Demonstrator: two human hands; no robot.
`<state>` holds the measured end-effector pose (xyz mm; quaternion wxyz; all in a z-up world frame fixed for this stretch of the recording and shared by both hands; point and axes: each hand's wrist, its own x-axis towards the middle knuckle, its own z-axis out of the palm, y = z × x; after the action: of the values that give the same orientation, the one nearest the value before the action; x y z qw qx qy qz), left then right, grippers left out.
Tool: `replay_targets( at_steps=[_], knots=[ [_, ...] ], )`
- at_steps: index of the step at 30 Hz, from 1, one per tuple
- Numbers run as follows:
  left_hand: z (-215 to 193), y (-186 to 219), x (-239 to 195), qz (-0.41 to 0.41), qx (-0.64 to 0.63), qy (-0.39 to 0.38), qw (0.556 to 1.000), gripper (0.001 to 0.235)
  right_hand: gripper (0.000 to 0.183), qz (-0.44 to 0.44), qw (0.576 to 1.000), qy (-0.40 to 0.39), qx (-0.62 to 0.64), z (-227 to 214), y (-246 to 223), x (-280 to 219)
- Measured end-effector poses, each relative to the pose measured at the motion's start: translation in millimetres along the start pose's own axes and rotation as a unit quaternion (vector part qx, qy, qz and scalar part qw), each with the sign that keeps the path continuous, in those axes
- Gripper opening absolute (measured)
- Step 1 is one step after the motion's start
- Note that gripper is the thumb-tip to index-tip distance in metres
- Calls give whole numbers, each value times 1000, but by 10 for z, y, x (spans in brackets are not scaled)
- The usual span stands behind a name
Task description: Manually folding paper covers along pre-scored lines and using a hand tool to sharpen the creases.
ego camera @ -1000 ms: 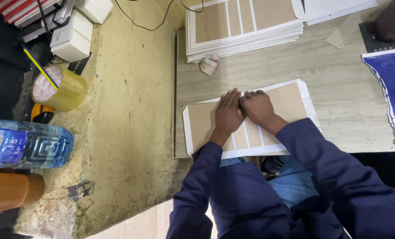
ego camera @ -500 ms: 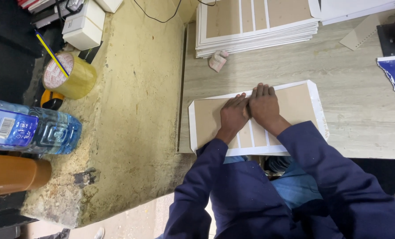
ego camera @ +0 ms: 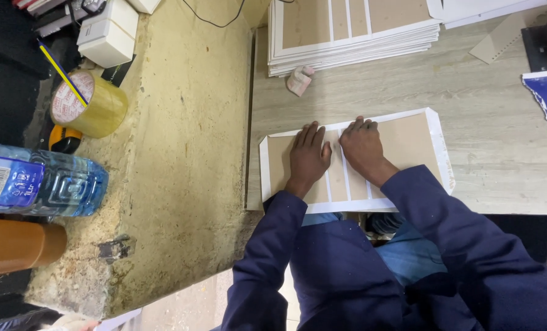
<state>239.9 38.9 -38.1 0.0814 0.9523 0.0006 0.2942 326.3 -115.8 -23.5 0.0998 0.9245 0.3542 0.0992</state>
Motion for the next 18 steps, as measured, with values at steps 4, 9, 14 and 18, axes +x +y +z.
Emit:
replay_targets(
  at_steps=[4, 9, 14, 18],
  knots=[
    [-74, 54, 72, -26, -19, 10, 999, 33, 47, -12, 1000, -15, -16, 558, 6, 136],
    [-81, 63, 29, -18, -18, 52, 998, 22, 64, 22, 993, -97, 58, -291, 149, 77],
    [-85, -148, 43, -11, -20, -53, 998, 31, 70, 37, 996, -76, 19, -184, 143, 2],
    [-494, -211, 164, 16, 13, -32, 999, 67, 61, 23, 999, -33, -17, -201, 51, -89]
  ],
)
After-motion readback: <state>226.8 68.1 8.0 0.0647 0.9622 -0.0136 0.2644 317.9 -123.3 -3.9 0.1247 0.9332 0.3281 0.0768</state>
